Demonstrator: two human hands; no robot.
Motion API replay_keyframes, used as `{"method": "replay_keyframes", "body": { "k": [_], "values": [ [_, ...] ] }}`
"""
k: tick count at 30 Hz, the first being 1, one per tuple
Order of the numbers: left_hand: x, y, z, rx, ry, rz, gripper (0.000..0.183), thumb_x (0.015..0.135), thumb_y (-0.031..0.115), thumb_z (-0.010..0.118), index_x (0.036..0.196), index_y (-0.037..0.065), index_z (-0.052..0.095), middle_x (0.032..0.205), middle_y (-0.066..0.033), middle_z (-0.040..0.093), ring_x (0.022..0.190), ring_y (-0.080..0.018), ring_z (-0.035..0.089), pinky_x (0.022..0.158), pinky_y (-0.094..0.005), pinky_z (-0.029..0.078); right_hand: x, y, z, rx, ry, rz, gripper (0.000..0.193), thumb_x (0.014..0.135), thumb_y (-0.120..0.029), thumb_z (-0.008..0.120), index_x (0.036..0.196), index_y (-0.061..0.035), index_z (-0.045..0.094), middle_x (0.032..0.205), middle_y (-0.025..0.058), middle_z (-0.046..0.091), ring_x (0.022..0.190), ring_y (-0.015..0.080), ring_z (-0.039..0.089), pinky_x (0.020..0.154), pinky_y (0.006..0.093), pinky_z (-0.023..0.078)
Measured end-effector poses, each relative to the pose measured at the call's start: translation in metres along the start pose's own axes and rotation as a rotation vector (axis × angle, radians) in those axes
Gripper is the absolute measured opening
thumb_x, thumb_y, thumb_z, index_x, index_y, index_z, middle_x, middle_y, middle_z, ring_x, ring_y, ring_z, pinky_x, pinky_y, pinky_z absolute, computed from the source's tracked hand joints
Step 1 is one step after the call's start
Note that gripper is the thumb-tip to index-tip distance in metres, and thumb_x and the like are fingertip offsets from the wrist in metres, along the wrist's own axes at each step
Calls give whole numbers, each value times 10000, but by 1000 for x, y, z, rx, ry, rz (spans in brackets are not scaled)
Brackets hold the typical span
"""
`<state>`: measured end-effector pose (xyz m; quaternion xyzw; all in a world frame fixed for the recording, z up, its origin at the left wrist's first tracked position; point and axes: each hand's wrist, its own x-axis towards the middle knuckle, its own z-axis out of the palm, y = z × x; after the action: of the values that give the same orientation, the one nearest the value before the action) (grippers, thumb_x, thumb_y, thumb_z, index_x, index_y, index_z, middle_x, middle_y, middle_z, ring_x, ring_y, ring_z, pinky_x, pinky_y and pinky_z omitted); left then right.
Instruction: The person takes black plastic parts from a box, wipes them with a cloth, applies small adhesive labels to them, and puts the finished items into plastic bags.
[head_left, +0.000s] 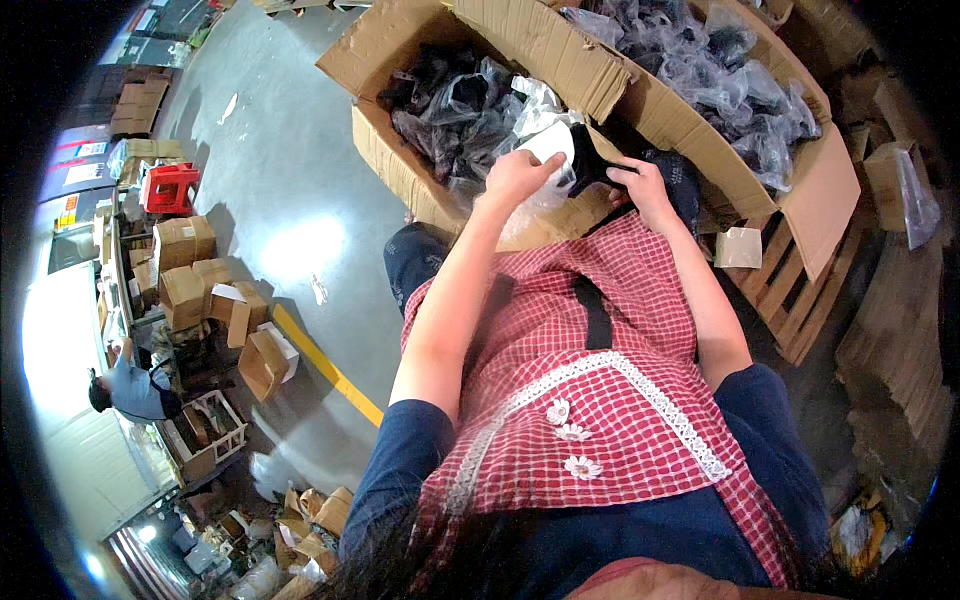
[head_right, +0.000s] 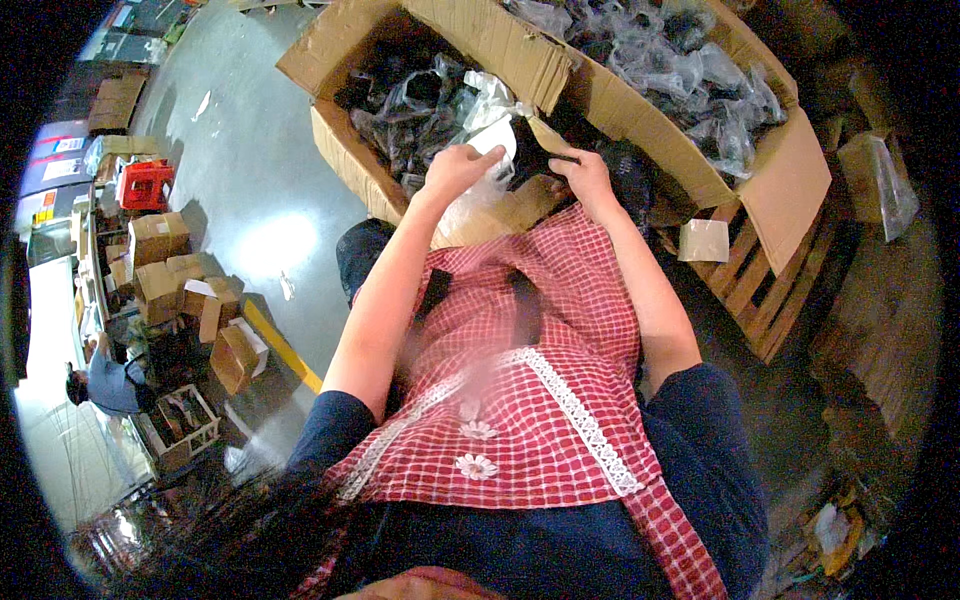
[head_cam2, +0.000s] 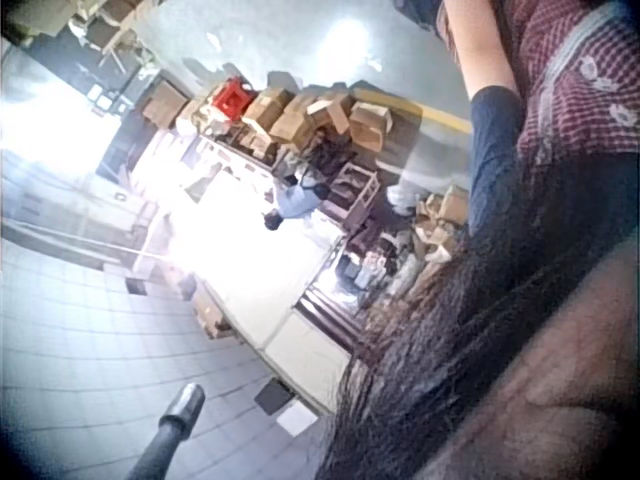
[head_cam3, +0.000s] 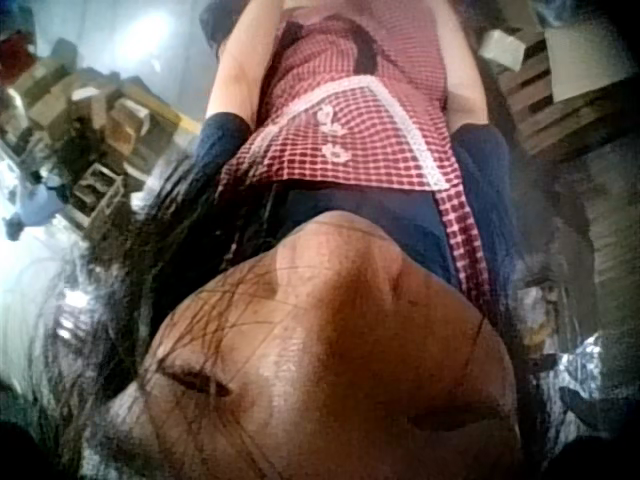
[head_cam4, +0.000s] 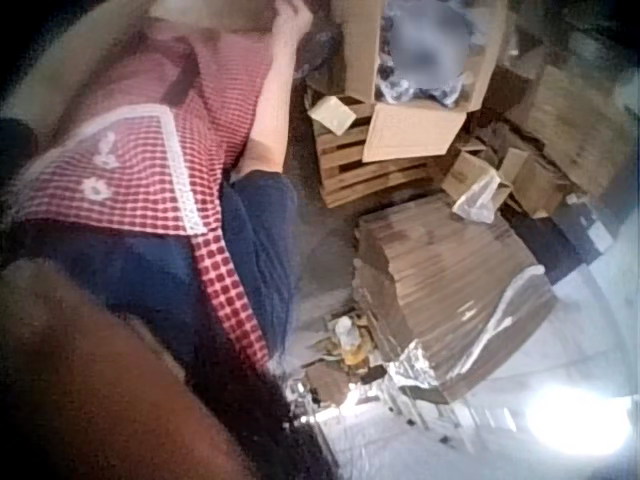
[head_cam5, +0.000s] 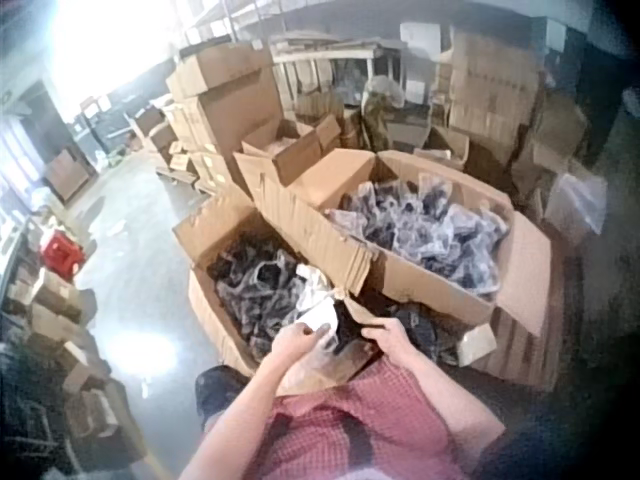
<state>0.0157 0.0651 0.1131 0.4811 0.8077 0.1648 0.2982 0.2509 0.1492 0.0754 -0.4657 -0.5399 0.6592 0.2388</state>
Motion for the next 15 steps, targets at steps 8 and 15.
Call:
{"method": "replay_keyframes", "body": {
  "k": [8,15],
  "values": [
    [-21,-14,23,-171,42,92,361,766,396,760,811,38,748,741,-115,714,699,-243,691,666,-373,541,-17,-23,-1,-381,144,-202,281,902,-152,669,1134,3,707,780,96,710,577,142,650,544,282,511],
    [-45,-4,7,-630,4,15,260,823,276,746,823,18,713,705,-57,696,656,-117,655,569,-294,512,-45,-51,-6,-34,340,-496,253,919,-124,687,1154,-36,714,909,46,693,692,78,618,631,234,505]
  ]
}}
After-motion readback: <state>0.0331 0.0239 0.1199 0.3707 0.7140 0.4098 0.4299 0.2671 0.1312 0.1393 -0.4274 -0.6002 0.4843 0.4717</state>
